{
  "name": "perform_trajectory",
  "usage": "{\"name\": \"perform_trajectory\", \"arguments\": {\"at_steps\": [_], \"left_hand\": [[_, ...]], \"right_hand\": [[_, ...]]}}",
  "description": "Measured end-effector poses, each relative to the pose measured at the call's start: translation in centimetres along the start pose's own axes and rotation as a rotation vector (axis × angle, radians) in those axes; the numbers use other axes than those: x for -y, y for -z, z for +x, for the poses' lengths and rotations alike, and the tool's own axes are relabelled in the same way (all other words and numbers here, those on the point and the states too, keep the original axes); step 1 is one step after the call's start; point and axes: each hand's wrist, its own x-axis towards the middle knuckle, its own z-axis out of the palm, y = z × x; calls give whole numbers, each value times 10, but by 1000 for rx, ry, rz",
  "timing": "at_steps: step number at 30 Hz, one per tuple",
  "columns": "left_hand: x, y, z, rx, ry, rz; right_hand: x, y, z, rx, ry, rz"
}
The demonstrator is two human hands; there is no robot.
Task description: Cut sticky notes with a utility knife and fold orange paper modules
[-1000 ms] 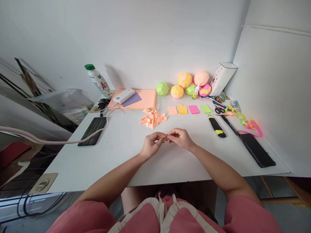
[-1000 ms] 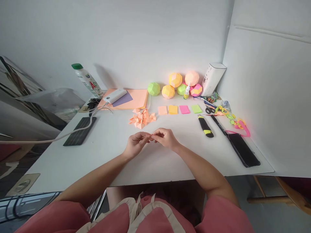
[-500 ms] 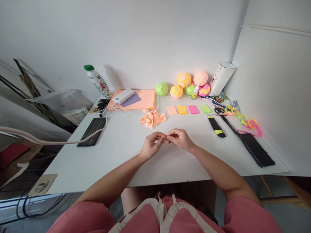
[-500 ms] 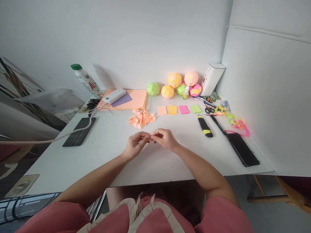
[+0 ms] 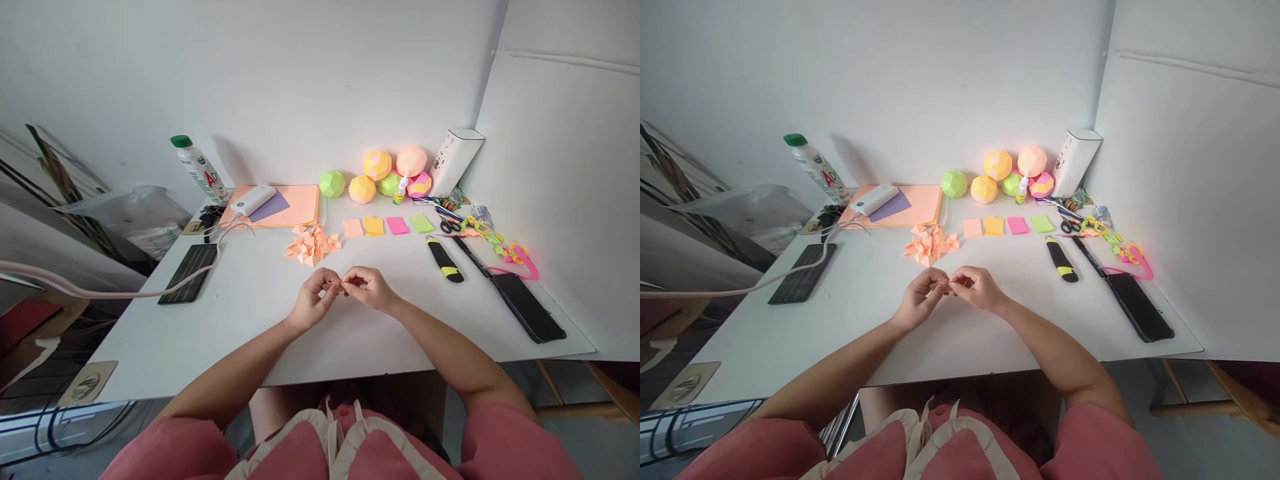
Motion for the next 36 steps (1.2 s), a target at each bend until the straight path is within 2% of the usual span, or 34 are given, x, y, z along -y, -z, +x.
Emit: {"name": "perform_trajectory", "arguments": {"at_steps": [6,15,22,28,31,34,36], "left_hand": [[-1,0,0,-8,-26,54],[4,0,-1,-6,8,55],[1,0,-1,-118,41,101],[-2,-1,-1,-199,144,113],[-3,0,-1,-244,200,103],[-4,3,1,-282,268,74],[-4,3,2,-201,299,7]], "right_hand": [[0,0,0,17,16,14],[-12,-2,1,23,39,-133],[-11,-1,1,-11,88,-147],[-8,-1,0,-45,65,-139],[-11,-1,1,-105,144,-182],[-18,1,2,-241,346,-309],[-22,2,3,-316,499,-441]]}}
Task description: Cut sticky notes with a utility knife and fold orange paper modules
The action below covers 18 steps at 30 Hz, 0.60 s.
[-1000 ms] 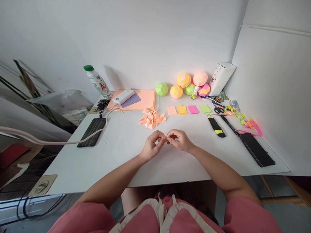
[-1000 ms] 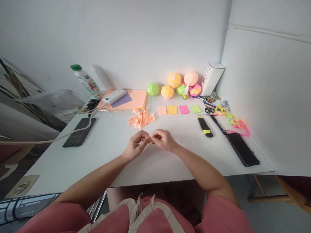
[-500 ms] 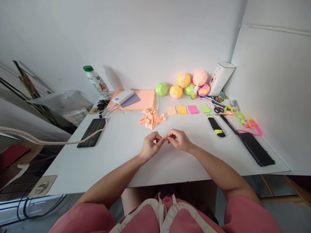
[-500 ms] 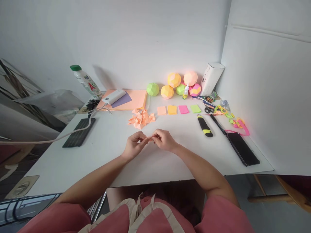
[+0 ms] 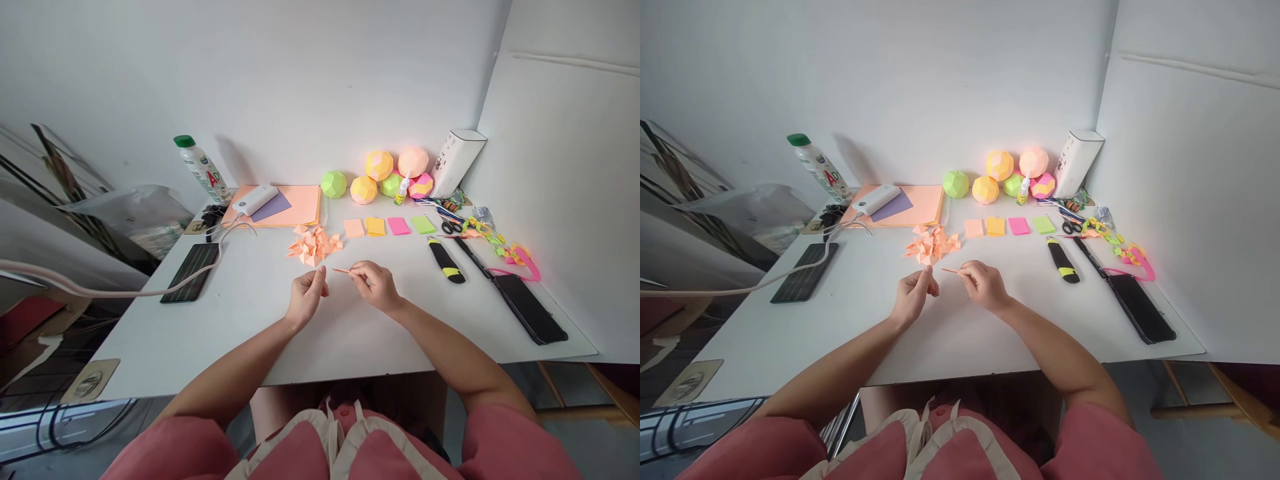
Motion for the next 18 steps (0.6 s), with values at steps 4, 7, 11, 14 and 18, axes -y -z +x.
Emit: {"name": "perform_trajectory", "arguments": {"at_steps": [4,7,11,14,18], "left_hand": [[0,-4,1,284,39,-166],[1,-6,1,286,41,-208],[3,-4,3,212,49,-209],[4,-4,4,201,46,-209],[0,-4,4,216,30,-219]], "right_hand": [[-1,-2,0,4,232,-181],[1,-3,1,66,295,-179],[3,-3,1,100,180,-64],[5,-3,1,79,34,86],[10,-1,3,150,-214,260]]}}
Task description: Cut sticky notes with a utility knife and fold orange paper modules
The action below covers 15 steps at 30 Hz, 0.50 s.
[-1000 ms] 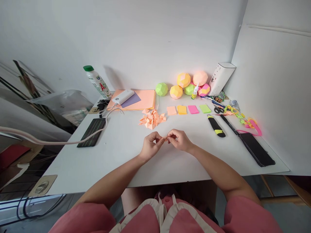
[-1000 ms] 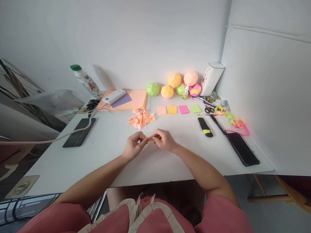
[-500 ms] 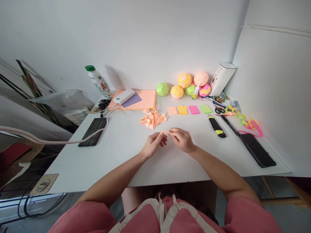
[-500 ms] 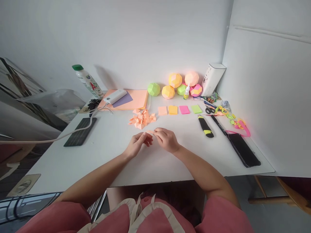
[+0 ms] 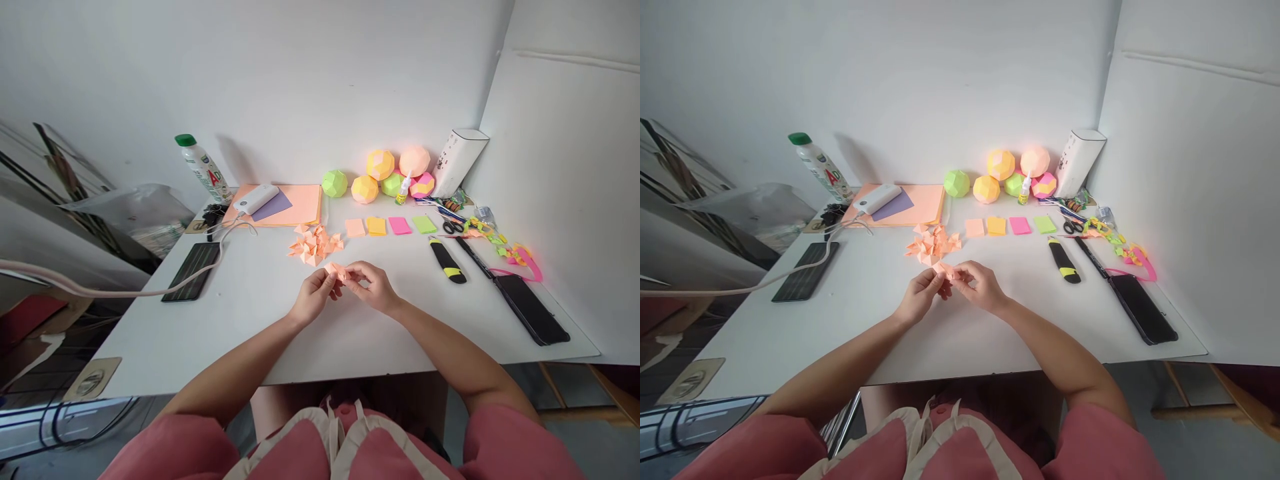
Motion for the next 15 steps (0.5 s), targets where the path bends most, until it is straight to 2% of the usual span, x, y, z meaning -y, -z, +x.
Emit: {"name": "perform_trajectory", "arguments": {"at_steps": [3,8,15], "left_hand": [[-3,-1,-1,10,-1,-6],[-5,-1,-1,0,7,-17],[-5,-1,-2,1,9,37]], "right_hand": [[3,1,0,53,-115,71],[2,2,0,66,-235,197],[4,4,1,69,-291,266]]}}
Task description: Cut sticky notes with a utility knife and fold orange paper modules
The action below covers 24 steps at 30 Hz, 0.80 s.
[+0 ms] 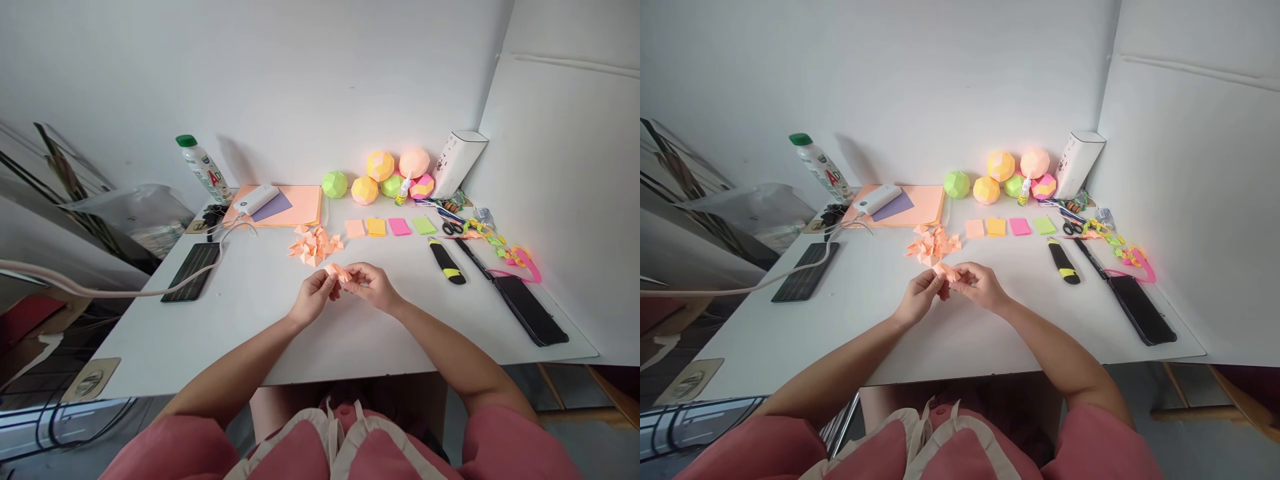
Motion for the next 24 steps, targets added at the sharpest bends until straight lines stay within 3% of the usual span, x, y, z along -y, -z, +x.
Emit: {"name": "perform_trajectory", "arguments": {"at_steps": [9,16,24], "left_hand": [[0,1,-1,1,-12,-4],[3,2,1,3,-6,-78],[1,2,-1,26,17,-65]], "right_hand": [[1,-1,-1,20,-61,81],[4,-2,-3,110,-94,86],[2,-1,-2,134,81,-46]]}}
